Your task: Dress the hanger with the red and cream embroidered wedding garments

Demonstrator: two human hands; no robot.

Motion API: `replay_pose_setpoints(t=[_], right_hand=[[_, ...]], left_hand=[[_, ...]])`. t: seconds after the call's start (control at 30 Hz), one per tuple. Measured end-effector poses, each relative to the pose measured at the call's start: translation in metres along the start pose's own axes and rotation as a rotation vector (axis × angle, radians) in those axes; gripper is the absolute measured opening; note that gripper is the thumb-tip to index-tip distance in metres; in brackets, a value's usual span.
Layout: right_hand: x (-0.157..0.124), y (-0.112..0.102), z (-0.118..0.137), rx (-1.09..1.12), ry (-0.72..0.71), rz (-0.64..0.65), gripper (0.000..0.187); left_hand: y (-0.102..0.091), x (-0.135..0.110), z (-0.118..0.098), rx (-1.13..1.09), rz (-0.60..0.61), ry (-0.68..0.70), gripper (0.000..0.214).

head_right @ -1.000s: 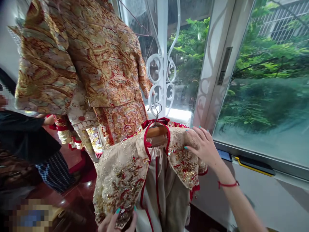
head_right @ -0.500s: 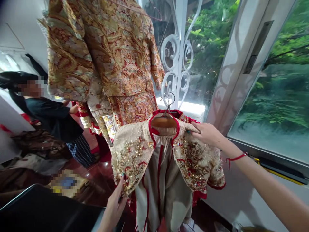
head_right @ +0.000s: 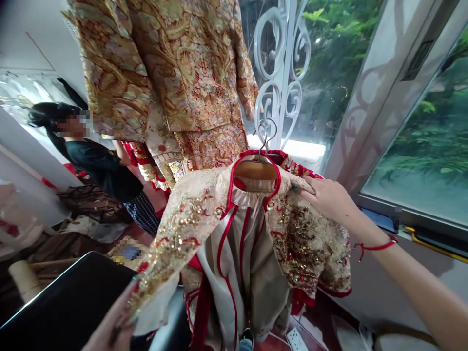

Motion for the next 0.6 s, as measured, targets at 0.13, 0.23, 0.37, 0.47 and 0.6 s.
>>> replay_pose_setpoints(t=[0.13,0.23,0.37,0.47,0.6], right_hand=[[-0.002,-0.004,0.002,0.077,-0.031,-0.049,0.054],[-0.021,-0.01,0.032,0.09,0.01,-0.267,0.049],[-0.056,0.001,0.134,0.119,-0.156,-0.851,0.038],[-0.052,0.04,0.227,0.226,-0.864,-0.321,0.026],[-0.012,0.107,0.304,0.307,-1.125,-0.13,0.027]], left_hand=[[0.012,-0.015,-0.001,-0.043,-0.099,-0.034,0.036],[0.03,0.0,-0.004,-0.016,-0.207,-0.034,0.036],[0.053,0.011,-0.007,-0.058,-0.231,-0.058,0.036],[0.063,0.01,-0.015,-0.124,-0.226,-0.099,0.037],[0.071,0.008,-0.024,-0.182,-0.245,-0.104,0.039]])
Point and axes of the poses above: each hand's wrist, its own x-axis towards the middle knuckle, its own y-axis out of the palm, z = x × y, the point moved 1 cm from there along x, towards the middle knuckle, and after that the axes turned 9 degrees about -y, right-handed, at the moved point
